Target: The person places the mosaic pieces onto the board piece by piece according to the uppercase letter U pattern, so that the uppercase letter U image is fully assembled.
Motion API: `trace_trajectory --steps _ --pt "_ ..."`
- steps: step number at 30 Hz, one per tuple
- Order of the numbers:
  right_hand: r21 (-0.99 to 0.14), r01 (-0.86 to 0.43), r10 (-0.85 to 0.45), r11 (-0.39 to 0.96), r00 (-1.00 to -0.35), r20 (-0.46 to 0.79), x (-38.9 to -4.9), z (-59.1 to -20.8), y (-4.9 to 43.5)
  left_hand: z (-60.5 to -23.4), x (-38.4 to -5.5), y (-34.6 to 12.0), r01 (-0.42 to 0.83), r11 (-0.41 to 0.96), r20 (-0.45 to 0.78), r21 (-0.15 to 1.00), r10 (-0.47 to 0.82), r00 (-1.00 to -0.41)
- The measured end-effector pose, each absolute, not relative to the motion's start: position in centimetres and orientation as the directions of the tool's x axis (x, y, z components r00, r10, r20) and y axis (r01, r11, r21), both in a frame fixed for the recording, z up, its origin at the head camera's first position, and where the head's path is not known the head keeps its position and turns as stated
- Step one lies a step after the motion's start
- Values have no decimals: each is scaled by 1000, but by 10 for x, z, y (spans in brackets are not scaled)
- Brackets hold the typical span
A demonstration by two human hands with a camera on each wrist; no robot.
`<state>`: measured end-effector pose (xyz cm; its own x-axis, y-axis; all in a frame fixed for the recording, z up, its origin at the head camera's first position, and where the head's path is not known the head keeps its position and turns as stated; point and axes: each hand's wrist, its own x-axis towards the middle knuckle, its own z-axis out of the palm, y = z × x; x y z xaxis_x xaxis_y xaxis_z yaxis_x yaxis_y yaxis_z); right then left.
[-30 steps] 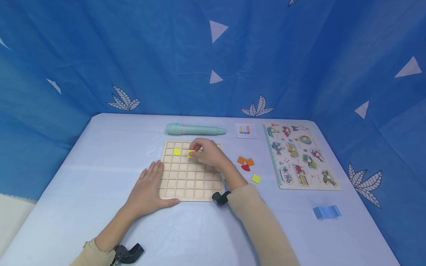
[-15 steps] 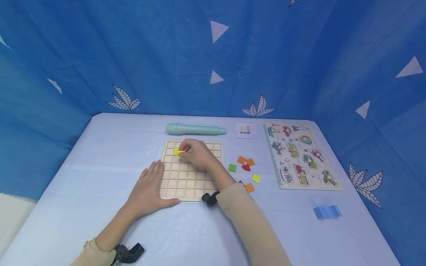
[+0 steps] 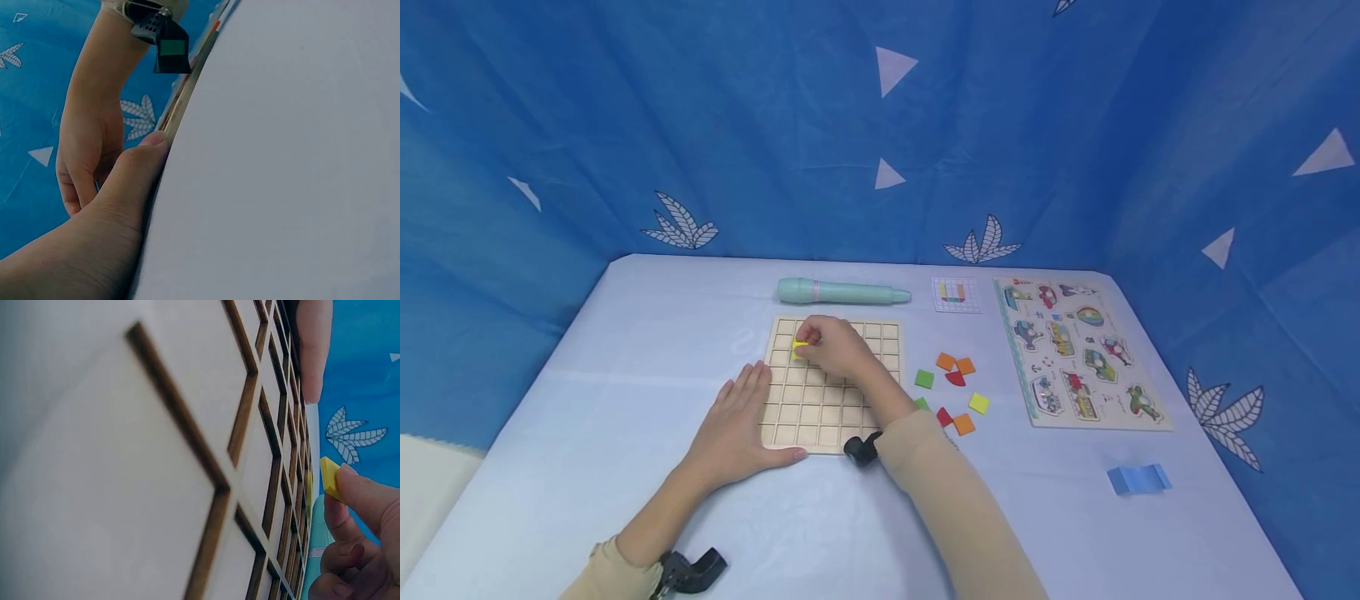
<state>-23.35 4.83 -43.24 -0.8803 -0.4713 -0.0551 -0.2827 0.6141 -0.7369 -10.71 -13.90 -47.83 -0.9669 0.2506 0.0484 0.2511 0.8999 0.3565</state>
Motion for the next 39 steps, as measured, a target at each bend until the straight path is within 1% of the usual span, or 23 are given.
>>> trace_trajectory --steps 20,39 --pt "-633 -256 -434 731 -890 -141 -229 -427 38 -480 -107 -139 261 899 58 352 258 -965" --pt "-545 -328 -454 772 -884 -110 -230 -425 34 -478 -106 -139 252 900 43 357 254 -966"
